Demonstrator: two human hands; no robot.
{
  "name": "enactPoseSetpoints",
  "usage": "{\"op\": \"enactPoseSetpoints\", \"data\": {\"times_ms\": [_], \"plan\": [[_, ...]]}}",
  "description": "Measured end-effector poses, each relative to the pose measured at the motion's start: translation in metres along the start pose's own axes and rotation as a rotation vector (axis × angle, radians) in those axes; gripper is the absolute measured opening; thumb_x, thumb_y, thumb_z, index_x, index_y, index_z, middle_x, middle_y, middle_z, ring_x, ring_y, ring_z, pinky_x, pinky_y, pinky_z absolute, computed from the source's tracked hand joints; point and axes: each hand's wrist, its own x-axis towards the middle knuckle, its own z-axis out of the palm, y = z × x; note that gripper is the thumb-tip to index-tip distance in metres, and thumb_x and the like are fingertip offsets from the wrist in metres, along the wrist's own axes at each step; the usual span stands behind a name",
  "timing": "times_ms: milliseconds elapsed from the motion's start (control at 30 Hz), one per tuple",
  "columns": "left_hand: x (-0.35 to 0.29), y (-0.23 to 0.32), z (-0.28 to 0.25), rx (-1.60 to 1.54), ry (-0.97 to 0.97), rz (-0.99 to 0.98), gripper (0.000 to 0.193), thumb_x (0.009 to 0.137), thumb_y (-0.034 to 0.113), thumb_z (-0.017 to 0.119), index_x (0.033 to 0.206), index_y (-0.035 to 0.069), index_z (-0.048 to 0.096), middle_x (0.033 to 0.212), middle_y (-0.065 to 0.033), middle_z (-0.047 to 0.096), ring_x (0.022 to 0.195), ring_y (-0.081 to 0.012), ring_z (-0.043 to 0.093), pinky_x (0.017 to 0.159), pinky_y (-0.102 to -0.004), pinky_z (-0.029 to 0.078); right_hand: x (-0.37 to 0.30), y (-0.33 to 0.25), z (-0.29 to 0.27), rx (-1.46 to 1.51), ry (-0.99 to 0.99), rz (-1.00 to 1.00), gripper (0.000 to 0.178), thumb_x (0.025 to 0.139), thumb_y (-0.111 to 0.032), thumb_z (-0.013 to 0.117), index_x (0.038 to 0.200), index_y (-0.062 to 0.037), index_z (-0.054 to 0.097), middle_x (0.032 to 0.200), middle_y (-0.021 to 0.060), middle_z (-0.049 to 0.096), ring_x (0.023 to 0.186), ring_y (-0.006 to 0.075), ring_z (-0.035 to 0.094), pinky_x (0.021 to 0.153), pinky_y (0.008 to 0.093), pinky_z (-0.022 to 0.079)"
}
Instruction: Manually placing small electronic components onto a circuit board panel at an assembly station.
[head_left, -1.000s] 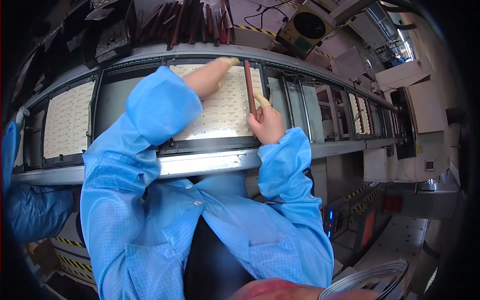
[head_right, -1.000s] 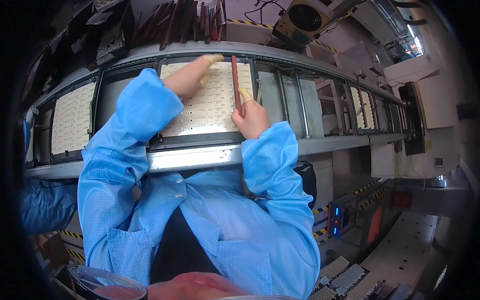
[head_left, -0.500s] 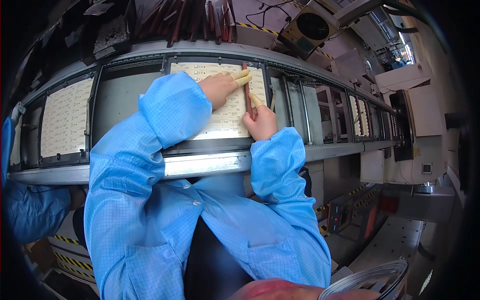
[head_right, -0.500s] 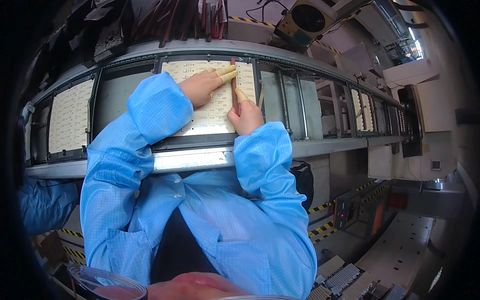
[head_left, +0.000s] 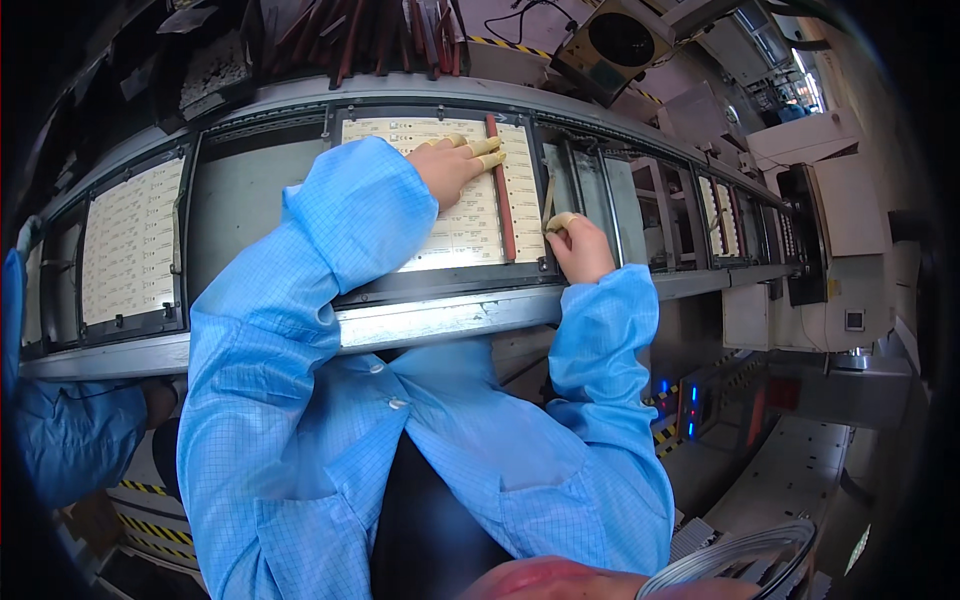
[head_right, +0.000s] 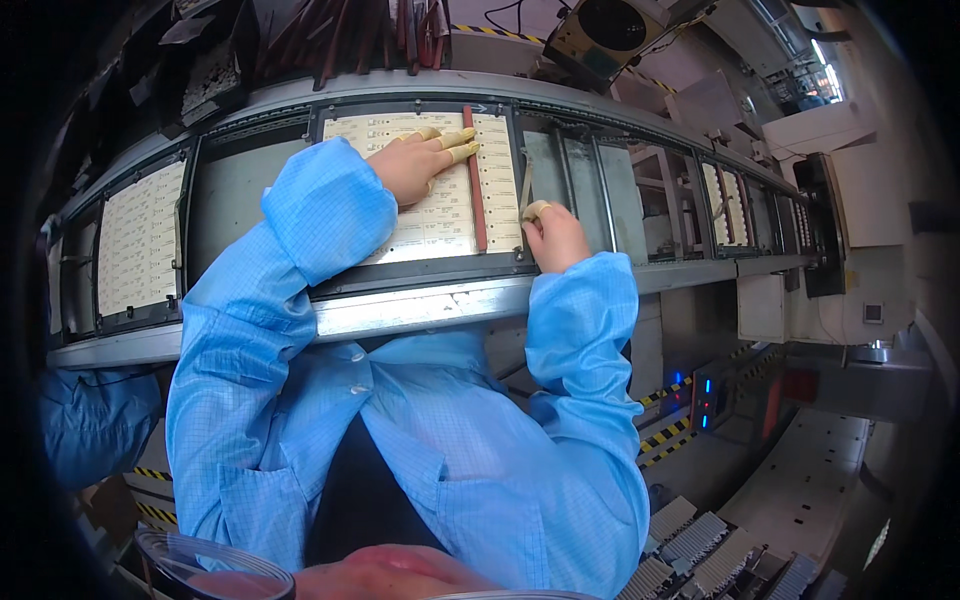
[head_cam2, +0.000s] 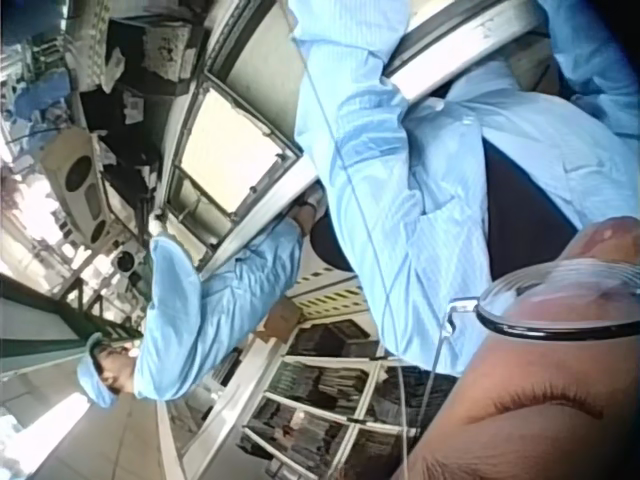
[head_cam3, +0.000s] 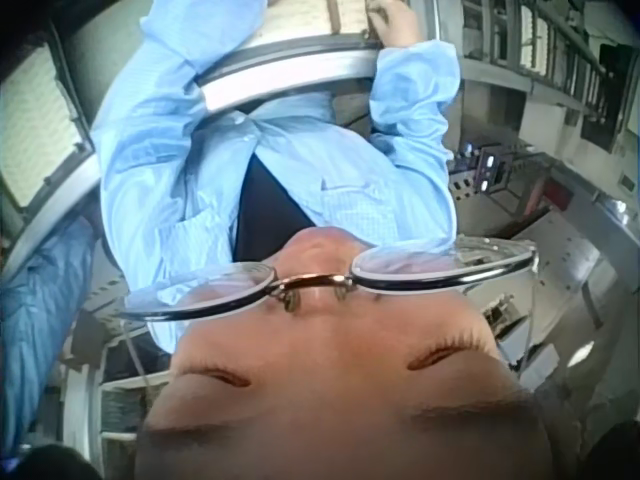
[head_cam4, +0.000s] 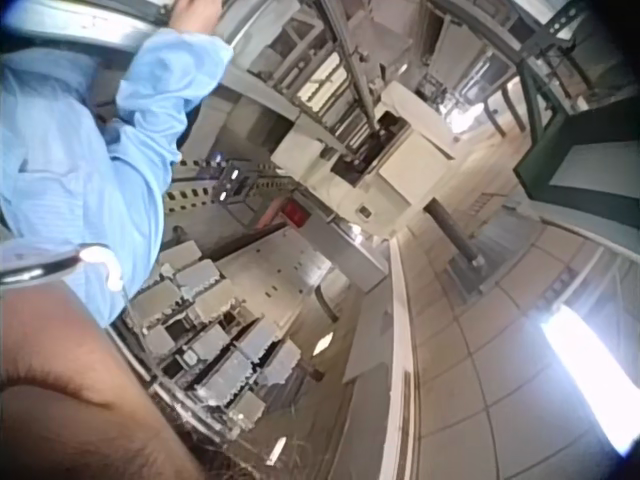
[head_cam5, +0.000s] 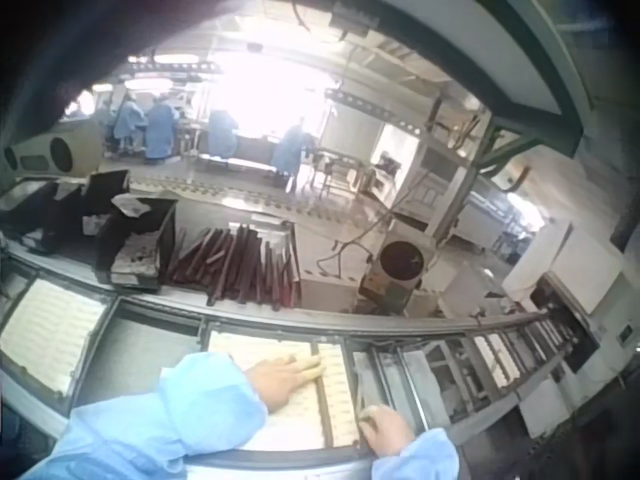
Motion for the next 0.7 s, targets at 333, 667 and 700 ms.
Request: {"op": "enactPoseSetpoints", "data": {"times_ms": [333, 667, 700], "plan": [[-0.001, 0.001, 0.001, -0.023, 0.033, 0.022, 0.07, 0.076, -0.007, 0.047, 0.139, 0.017, 0.03, 0.147, -0.002, 0.023, 0.127, -0.0289, 0.034, 0.106, -0.0372, 0.03, 0.043, -0.035, 0.013, 0.291, -0.008, 0.161, 0.015, 0.071, -0.012, 0.066, 0.081, -0.0011, 0.065, 0.068, 0.01, 0.064, 0.062, 0.0191, 0.062, 0.06, 0.0298, 0.049], [-0.003, 0.001, -0.006, -0.049, 0.007, 0.022, 0.069, 0.075, -0.005, 0.049, 0.139, 0.016, 0.031, 0.146, -0.0054, 0.024, 0.123, -0.0303, 0.038, 0.104, -0.0382, 0.033, 0.052, -0.06, 0.024, 0.394, 0.033, 0.218, 0.013, 0.074, -0.01, 0.066, 0.083, -0.0006, 0.064, 0.069, 0.0066, 0.063, 0.061, 0.0135, 0.059, 0.06, 0.0271, 0.049], [-0.005, 0.003, -0.011, -0.065, -0.003, 0.002, 0.068, 0.075, -0.004, 0.049, 0.138, 0.015, 0.032, 0.146, -0.0073, 0.024, 0.123, -0.0303, 0.038, 0.103, -0.0383, 0.034, 0.051, -0.057, 0.025, 0.412, 0.023, 0.201, 0.013, 0.075, -0.01, 0.066, 0.084, -0.0008, 0.064, 0.068, 0.0061, 0.062, 0.06, 0.0134, 0.058, 0.059, 0.0272, 0.048]]}}
